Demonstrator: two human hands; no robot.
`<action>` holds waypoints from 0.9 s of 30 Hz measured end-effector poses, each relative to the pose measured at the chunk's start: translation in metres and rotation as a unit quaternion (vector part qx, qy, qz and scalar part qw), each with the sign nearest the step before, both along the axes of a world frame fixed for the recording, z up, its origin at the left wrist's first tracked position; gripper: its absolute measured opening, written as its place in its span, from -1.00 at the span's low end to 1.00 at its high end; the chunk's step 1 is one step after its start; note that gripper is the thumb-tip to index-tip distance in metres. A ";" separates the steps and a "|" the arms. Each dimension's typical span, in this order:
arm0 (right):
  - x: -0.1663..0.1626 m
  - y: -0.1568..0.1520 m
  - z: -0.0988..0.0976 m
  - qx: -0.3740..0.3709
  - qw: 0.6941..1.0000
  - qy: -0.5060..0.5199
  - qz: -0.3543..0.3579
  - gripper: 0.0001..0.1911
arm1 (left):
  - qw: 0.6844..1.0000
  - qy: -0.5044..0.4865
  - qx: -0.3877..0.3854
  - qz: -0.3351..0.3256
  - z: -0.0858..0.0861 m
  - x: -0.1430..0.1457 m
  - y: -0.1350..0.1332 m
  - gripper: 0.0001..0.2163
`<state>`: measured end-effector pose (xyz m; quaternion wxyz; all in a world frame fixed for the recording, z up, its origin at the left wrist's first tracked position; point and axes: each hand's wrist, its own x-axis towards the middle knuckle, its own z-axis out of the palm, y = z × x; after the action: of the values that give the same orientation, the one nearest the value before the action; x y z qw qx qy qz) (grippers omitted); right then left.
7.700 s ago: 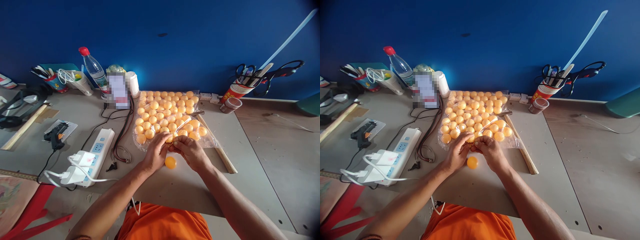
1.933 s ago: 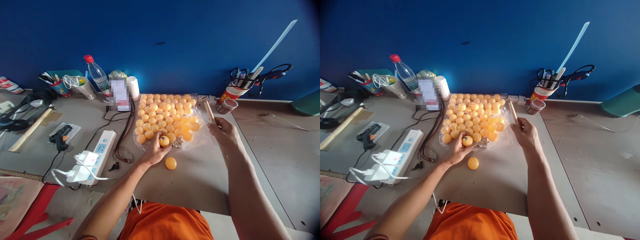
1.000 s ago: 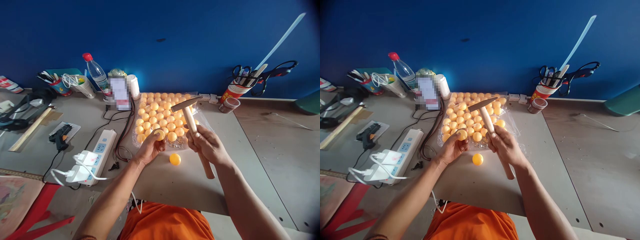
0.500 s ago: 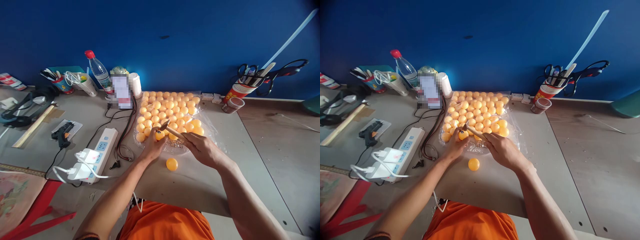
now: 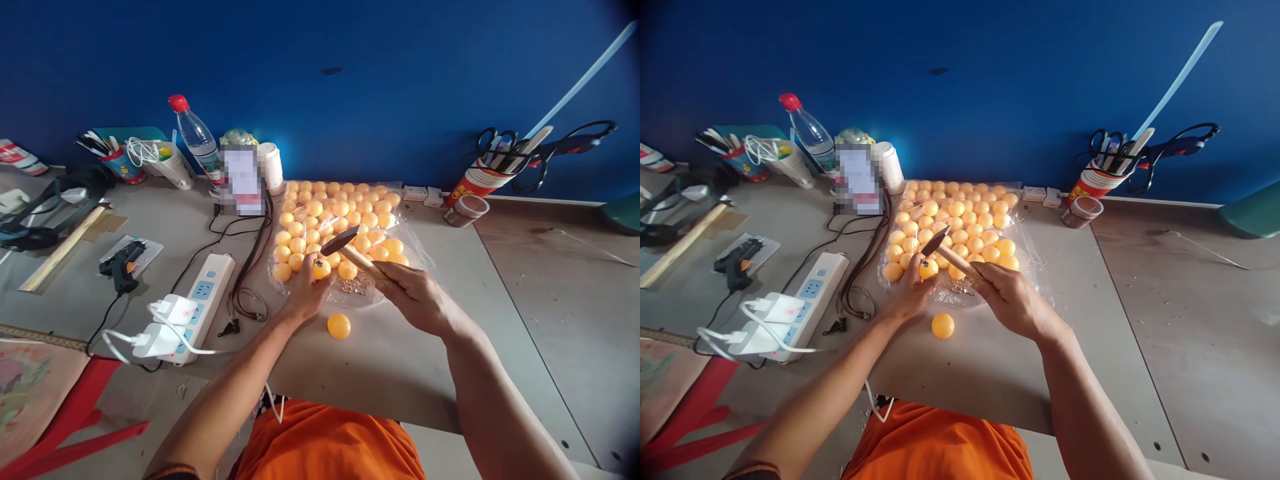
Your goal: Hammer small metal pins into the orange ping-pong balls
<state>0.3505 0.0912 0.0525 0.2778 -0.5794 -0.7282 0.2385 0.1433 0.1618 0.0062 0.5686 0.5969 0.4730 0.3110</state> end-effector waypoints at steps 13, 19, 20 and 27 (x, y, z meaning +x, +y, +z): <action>-0.004 -0.001 0.000 -0.002 1.000 -0.024 0.015 -0.78 | 1.000 -0.011 0.024 0.014 -0.007 -0.001 0.002 -0.70; -0.003 -0.001 0.000 0.020 1.000 -0.005 0.013 -0.79 | 1.000 -0.026 0.009 0.010 -0.009 -0.001 0.002 -0.68; -0.003 -0.001 0.000 0.016 1.000 -0.007 0.012 -0.79 | 0.999 -0.031 0.006 0.013 -0.010 -0.001 0.002 -0.67; -0.004 0.000 0.001 -0.032 0.999 0.027 -0.001 -0.76 | 0.979 -0.173 -0.105 0.021 -0.002 0.000 0.003 -0.64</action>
<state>0.3469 0.0910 0.0538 0.2791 -0.5821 -0.7116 0.2772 0.1436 0.1647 0.0039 0.6950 0.4610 0.4098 0.3696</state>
